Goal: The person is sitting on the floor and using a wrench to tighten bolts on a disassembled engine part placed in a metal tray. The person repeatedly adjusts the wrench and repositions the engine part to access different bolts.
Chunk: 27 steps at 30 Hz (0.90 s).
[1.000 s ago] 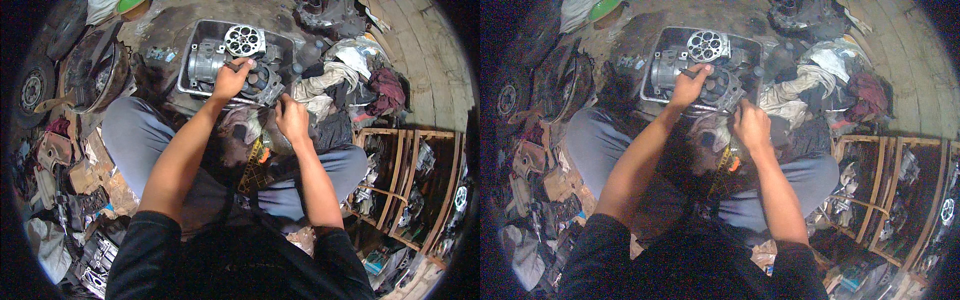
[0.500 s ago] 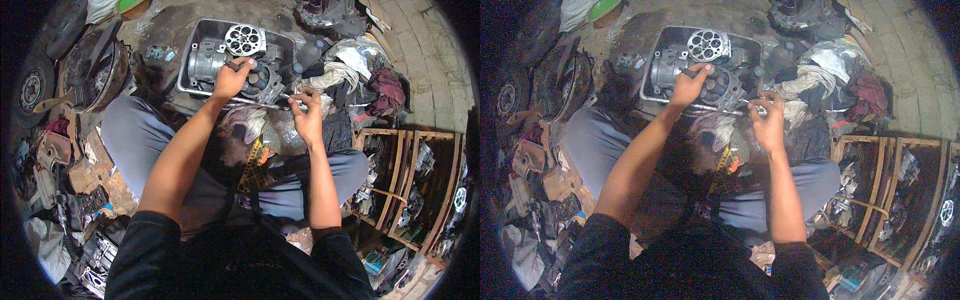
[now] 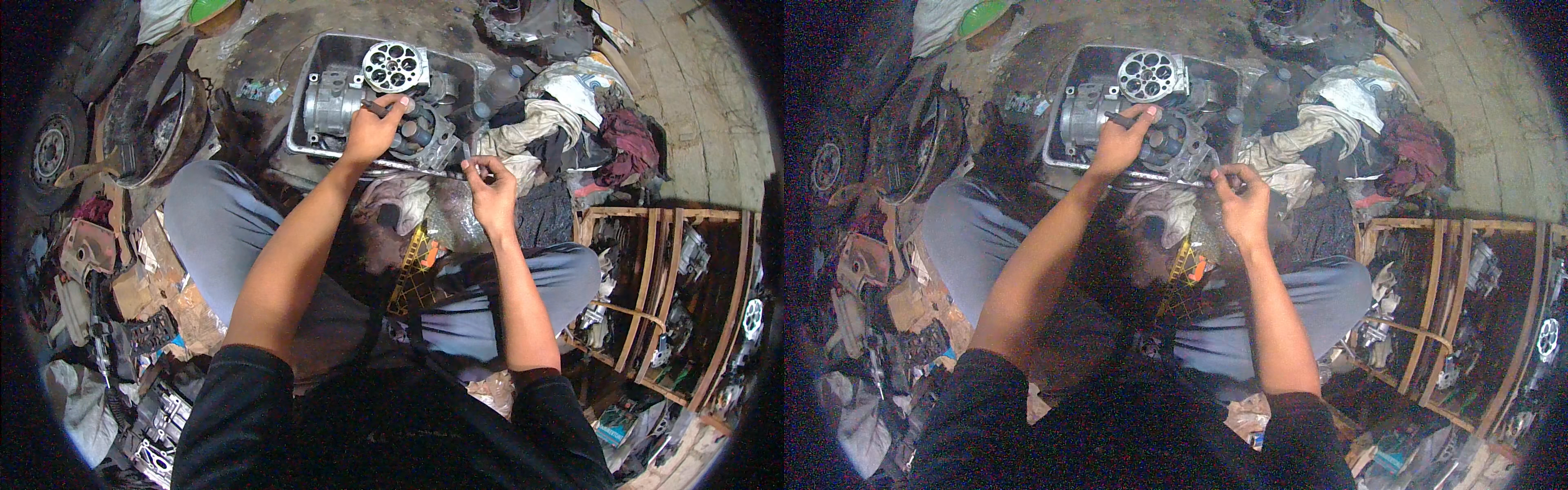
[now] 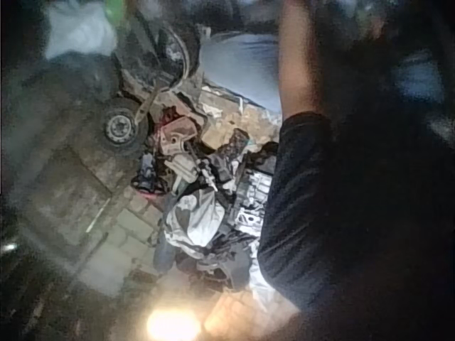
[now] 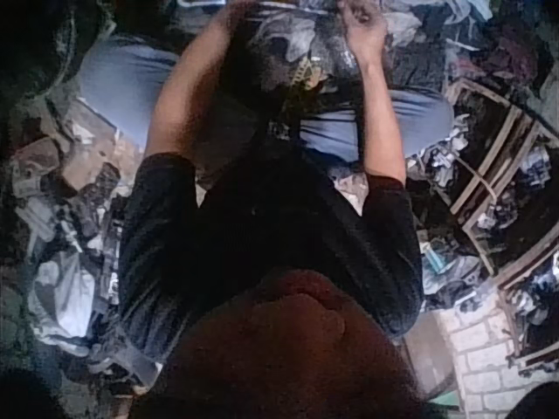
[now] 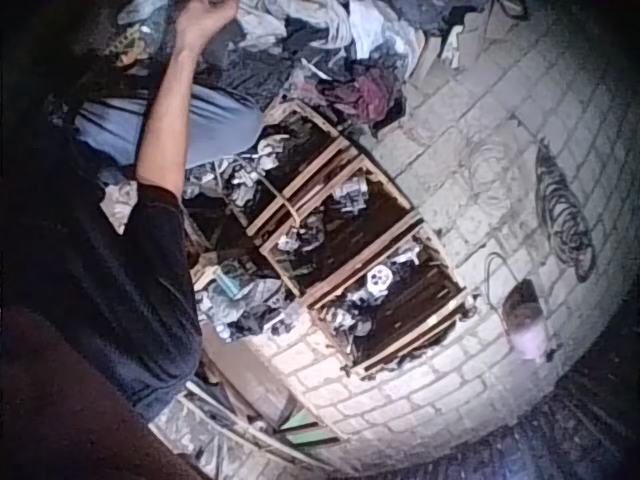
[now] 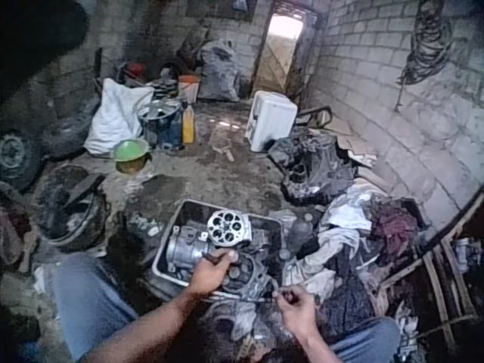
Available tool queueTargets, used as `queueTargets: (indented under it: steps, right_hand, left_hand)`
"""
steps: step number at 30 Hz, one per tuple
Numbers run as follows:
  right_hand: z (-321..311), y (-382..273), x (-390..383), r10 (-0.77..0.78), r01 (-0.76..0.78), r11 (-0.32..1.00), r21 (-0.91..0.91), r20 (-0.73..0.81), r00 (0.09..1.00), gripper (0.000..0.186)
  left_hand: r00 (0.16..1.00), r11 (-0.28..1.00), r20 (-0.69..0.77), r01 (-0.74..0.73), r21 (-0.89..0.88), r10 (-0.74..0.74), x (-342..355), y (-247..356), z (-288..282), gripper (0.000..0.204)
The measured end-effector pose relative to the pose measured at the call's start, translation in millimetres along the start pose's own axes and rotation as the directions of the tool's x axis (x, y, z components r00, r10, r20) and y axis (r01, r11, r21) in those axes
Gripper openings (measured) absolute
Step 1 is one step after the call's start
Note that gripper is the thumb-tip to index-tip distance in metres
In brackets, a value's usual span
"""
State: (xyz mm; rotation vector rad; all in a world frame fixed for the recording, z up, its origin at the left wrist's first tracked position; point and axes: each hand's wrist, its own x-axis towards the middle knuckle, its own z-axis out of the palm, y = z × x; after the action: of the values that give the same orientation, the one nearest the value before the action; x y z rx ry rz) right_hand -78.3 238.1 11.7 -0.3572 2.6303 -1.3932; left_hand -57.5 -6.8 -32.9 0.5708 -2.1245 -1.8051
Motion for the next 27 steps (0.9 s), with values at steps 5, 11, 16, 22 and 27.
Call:
queueTargets:
  steps: [5,11,16,22,27]
  right_hand:
    - [4,0,-3,-0.057,0.057,0.998,0.032,-0.02,0.998,0.012]
    - [8,4,-4,-0.066,0.065,0.998,-0.014,-0.013,0.998,0.011]
    - [15,7,-6,-0.015,0.015,0.999,-0.039,0.0,1.0,0.01]
    - [22,28,-1,0.113,-0.121,0.964,0.236,0.048,0.992,0.012]
    - [24,30,-2,0.146,-0.154,0.981,0.116,0.073,0.987,0.019]
  left_hand:
    - [1.0,1.0,-0.013,0.023,-0.007,-0.024,0,0,2,0.042]
    - [1.0,1.0,0.002,0.025,-0.007,-0.025,0,0,1,0.044]
    - [1.0,1.0,-0.015,-0.013,-0.012,0.013,0,-1,1,0.043]
    - [0.998,0.999,-0.047,-0.033,0.0,0.033,3,-6,5,0.041]
    - [0.997,0.998,-0.053,-0.053,-0.018,0.052,3,-3,3,0.041]
